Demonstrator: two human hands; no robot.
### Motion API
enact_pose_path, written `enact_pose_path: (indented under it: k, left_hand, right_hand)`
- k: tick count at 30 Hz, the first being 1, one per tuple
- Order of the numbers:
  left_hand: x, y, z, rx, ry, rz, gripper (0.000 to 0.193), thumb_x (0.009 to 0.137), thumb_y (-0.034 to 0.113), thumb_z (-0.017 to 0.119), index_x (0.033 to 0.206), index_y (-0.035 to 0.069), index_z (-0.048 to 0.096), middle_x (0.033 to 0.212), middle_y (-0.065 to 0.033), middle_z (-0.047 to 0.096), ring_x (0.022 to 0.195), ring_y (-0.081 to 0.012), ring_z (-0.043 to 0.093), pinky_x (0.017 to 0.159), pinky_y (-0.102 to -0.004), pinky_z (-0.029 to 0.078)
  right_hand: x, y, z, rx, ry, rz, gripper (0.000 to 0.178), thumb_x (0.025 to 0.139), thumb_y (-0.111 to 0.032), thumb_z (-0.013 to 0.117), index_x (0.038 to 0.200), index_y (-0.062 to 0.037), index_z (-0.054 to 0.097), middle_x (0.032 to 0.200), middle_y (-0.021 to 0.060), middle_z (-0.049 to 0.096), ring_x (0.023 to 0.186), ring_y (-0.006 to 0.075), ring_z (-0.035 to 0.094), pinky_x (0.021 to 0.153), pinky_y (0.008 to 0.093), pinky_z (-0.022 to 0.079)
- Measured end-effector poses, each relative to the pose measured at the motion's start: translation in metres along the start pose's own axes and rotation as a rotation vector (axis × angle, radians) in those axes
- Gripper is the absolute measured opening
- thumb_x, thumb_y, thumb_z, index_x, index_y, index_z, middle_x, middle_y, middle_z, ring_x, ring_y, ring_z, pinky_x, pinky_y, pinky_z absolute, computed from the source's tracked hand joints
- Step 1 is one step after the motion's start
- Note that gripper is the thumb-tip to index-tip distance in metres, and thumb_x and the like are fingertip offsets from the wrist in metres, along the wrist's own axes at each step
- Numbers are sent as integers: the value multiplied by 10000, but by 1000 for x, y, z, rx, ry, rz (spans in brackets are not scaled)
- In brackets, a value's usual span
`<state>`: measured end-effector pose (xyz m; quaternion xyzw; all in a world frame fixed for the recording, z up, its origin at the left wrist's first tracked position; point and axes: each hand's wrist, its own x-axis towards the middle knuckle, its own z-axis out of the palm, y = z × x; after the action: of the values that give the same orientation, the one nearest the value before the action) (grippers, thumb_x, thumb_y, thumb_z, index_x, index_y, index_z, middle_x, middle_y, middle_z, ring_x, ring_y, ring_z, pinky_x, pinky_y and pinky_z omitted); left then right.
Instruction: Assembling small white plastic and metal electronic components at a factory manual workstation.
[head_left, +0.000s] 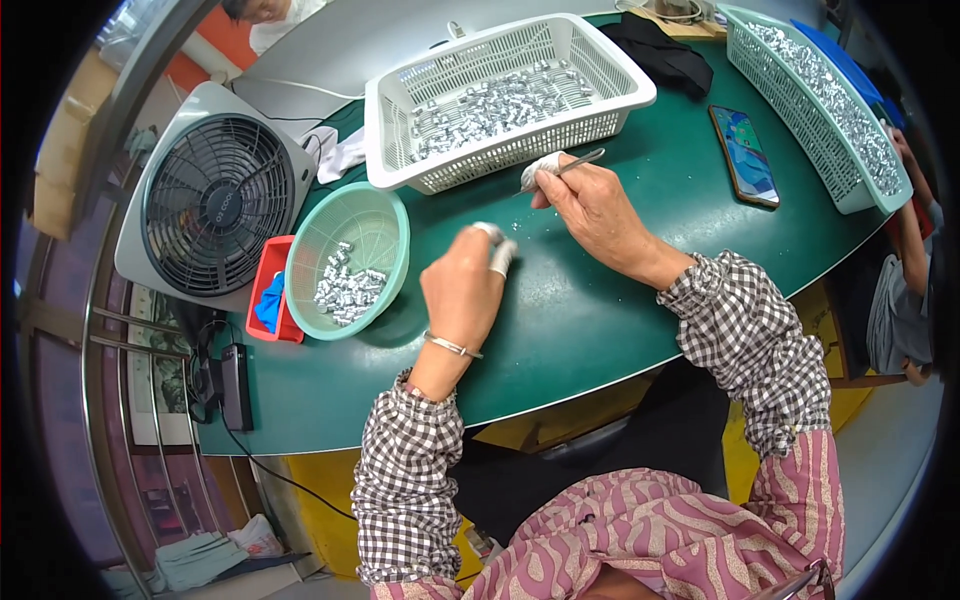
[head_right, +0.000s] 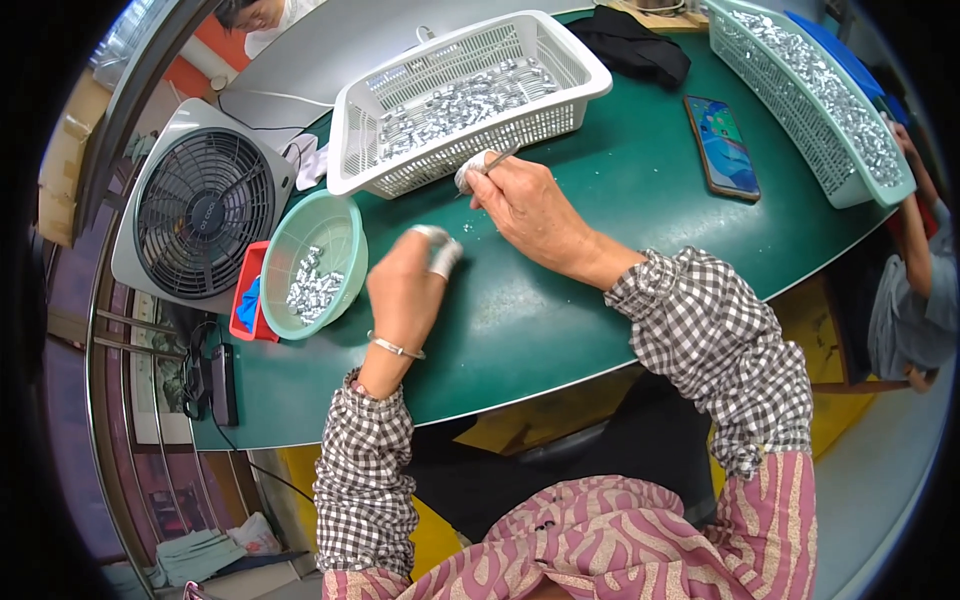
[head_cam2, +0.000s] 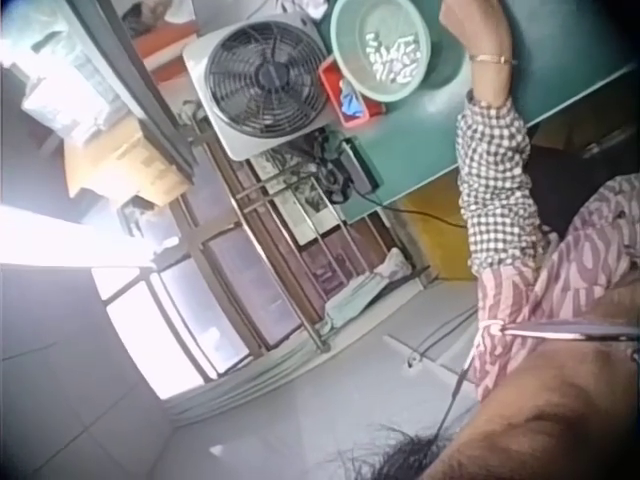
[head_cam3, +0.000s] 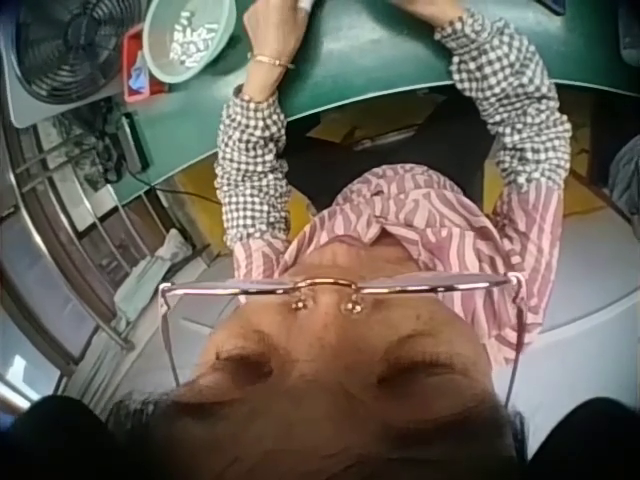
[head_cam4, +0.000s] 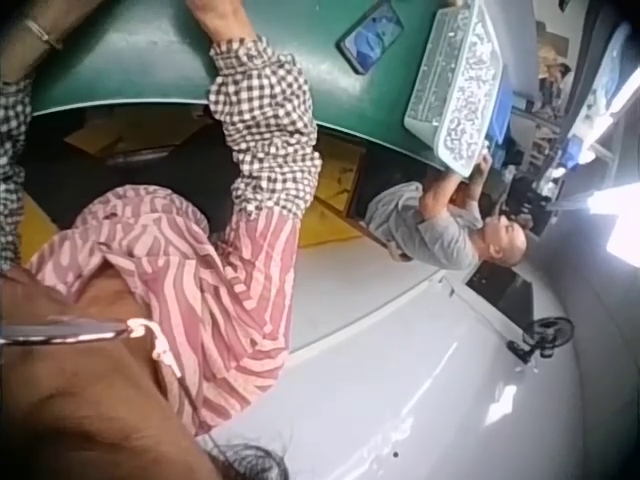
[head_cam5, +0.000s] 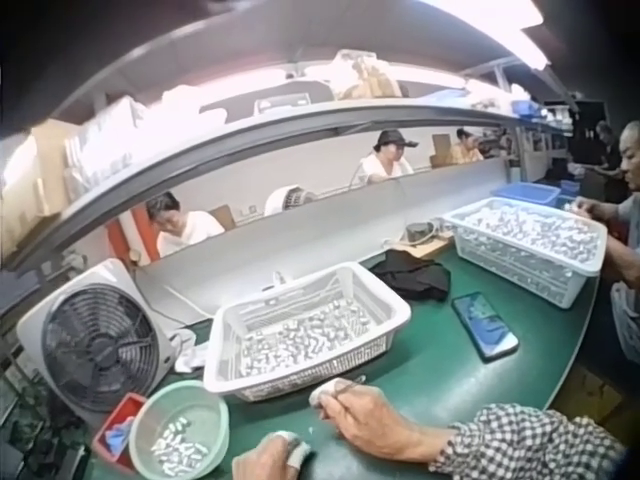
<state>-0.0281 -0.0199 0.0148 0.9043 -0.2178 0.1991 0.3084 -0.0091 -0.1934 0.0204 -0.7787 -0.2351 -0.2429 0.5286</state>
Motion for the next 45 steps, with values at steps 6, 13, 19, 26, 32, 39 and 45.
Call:
enact_pose_path:
  k: [6,13,19,26,32,39,45]
  left_hand:
    - [3,-3,3,-25,-31,-29,153,756,124,670,856,31,600,747,-106,611,592,-228,592,564,-307,464]
    - [56,6,-18,86,248,143,111,760,134,632,815,50,585,765,-79,558,742,-267,564,613,-374,459]
    - [100,-6,0,359,208,109,131,759,159,616,842,58,599,798,-89,564,802,-269,561,658,-389,461]
    - [81,-29,-47,342,295,110,152,721,90,597,856,28,567,803,-118,564,805,-288,562,678,-391,469]
    - [63,-97,-106,540,-27,-155,163,717,115,611,849,20,602,839,-145,624,807,-319,594,707,-423,468]
    - [42,-138,-99,667,-320,-315,200,724,205,648,838,41,635,857,-175,635,842,-331,605,738,-428,471]
    - [52,-117,-105,592,-220,-304,246,756,229,649,832,-3,623,800,-169,644,762,-296,627,660,-397,489]
  right_hand:
    - [-2,14,-1,-60,32,-8,166,885,-64,483,801,55,563,731,116,579,643,205,588,573,291,454]
    - [3,11,1,-166,31,-188,158,866,-41,493,762,57,561,715,139,570,632,269,567,564,328,432]
    - [0,0,-4,-122,14,-166,139,860,-22,490,773,55,566,716,135,569,628,259,560,565,319,425]
    - [-1,-4,-4,-80,-6,-128,126,870,-16,480,808,62,557,722,118,558,618,212,552,560,299,428]
    - [-2,-4,-6,-93,-48,-206,81,869,6,479,860,58,541,736,113,539,609,185,546,534,278,426]
    - [-3,-2,-4,-115,-53,-221,65,860,17,487,862,53,542,733,113,533,611,183,549,532,277,431]
    - [-3,1,-4,-129,-28,-238,49,846,28,505,861,52,545,747,113,538,614,190,551,539,286,435]
